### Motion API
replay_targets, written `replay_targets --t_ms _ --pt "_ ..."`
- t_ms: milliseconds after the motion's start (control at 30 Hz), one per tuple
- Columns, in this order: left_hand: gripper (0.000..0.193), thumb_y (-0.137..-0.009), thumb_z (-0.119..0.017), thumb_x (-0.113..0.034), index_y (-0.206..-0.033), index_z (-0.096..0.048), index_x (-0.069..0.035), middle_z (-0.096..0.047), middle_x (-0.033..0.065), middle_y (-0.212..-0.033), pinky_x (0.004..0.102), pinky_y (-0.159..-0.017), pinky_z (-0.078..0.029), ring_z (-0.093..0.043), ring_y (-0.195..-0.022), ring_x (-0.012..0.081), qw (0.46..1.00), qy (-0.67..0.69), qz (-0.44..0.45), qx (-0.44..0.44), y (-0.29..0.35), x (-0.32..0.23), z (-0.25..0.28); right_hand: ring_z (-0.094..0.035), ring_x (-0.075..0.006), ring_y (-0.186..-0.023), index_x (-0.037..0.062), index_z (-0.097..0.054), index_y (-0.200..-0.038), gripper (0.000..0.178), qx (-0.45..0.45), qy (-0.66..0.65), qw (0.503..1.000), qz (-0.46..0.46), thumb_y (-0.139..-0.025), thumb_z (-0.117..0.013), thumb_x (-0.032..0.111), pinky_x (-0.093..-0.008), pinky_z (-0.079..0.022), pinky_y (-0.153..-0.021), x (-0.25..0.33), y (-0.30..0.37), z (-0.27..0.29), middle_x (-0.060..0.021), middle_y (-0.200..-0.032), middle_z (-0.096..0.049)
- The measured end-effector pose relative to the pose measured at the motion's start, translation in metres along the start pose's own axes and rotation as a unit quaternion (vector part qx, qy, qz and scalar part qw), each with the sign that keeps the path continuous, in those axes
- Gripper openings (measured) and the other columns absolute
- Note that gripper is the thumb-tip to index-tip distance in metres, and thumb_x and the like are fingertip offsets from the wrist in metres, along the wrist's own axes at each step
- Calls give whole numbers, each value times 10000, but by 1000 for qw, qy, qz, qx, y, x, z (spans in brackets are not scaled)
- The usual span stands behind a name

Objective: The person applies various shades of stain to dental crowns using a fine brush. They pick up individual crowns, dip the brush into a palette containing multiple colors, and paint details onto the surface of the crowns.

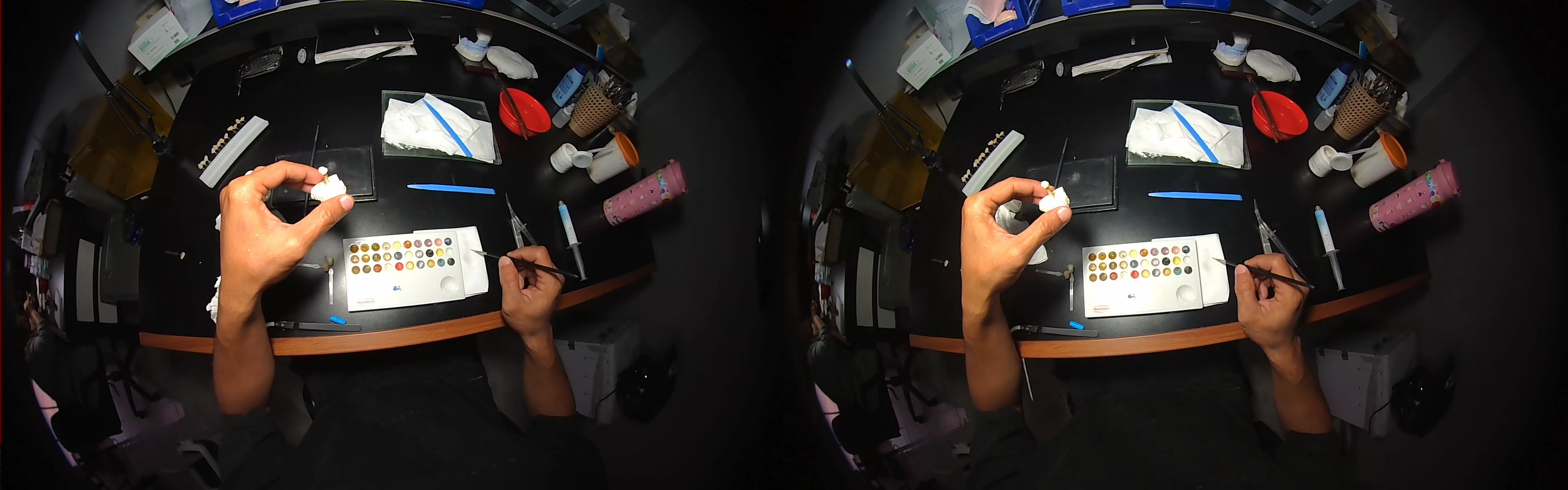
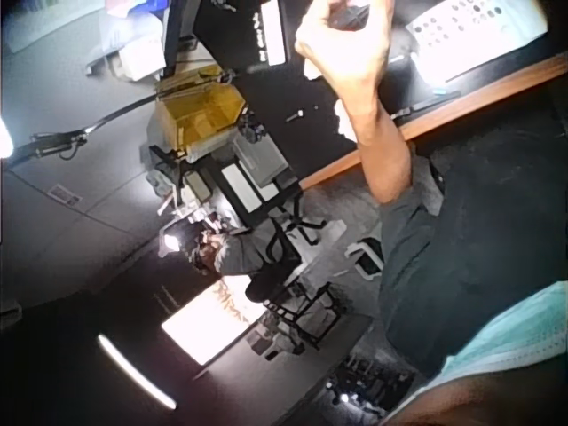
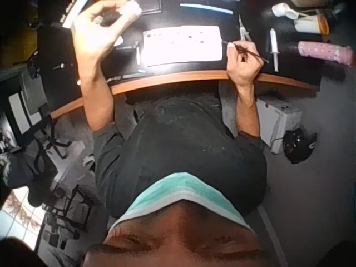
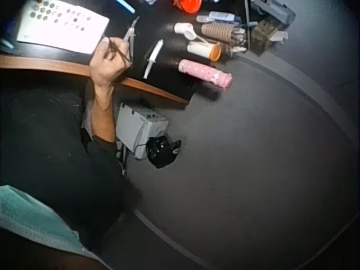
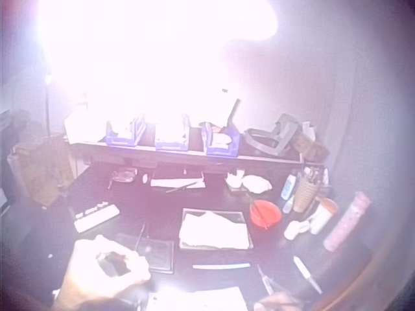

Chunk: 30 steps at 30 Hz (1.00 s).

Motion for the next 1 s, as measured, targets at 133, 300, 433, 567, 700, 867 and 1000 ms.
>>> replay_targets --t_ms 133,300,433,567,700,867,1000 --pt "241 -786 -896 -116 -910 -743 24 -734 61 -849 253 -735 -530 -680 -790 110 1000 -2 -18 -4 2 -2 1 -443 -34 -516 18 -634 -826 139 9 48 998 29 -908 -747 27 -222 -312 -461 11 0 5 -1 -661 -569" --pt "320 -727 -931 -193 -909 -780 23 -779 123 -844 291 -804 -548 -737 -816 177 999 16 24 -13 1 6 -1 -417 -33 -498 28 -606 -787 185 28 63 997 39 -916 -739 31 -218 -280 -444 10 5 12 9 -633 -541" --pt "238 -790 -896 -118 -908 -739 17 -725 47 -837 244 -707 -527 -674 -765 98 1000 -1 -13 -3 3 2 -3 -482 -44 -525 9 -609 -776 190 20 -32 999 -1 -958 -657 36 -217 -340 -472 13 9 11 -29 -670 -605" --pt "254 -784 -903 -118 -927 -744 19 -728 50 -842 246 -702 -535 -679 -763 99 1000 -5 -13 -7 3 3 -3 -688 -127 -699 -53 -689 -880 146 40 -166 983 -74 -966 -600 24 -225 -532 -612 22 12 -9 -128 -810 -706" --pt "318 -720 -931 -181 -916 -781 20 -780 128 -866 303 -817 -547 -736 -843 188 1000 -7 14 -22 4 7 -1 -625 -82 -679 -57 -690 -886 75 98 -152 981 -67 -906 -633 -13 -209 -465 -589 21 16 -22 -88 -796 -679" --pt "310 -719 -931 -164 -917 -781 22 -778 131 -869 306 -812 -547 -732 -840 188 1000 -8 2 -25 4 7 -2 -482 -11 -551 -31 -652 -809 23 89 -139 984 -63 -810 -637 -48 -196 -326 -491 16 18 -23 -16 -665 -599" --pt "311 -719 -931 -158 -920 -780 26 -777 134 -873 306 -814 -548 -731 -846 189 1000 12 18 -22 5 7 -2 -477 -9 -530 -31 -649 -801 21 84 -144 984 -68 -803 -634 -45 -194 -313 -472 18 16 -24 -7 -640 -591"
Point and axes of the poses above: each hand's wrist, its own y-axis away from the middle knuckle, its own z-axis out of the back of the hand, x = y × z, the point moved 8 cm from there along -y, towards the middle knuckle
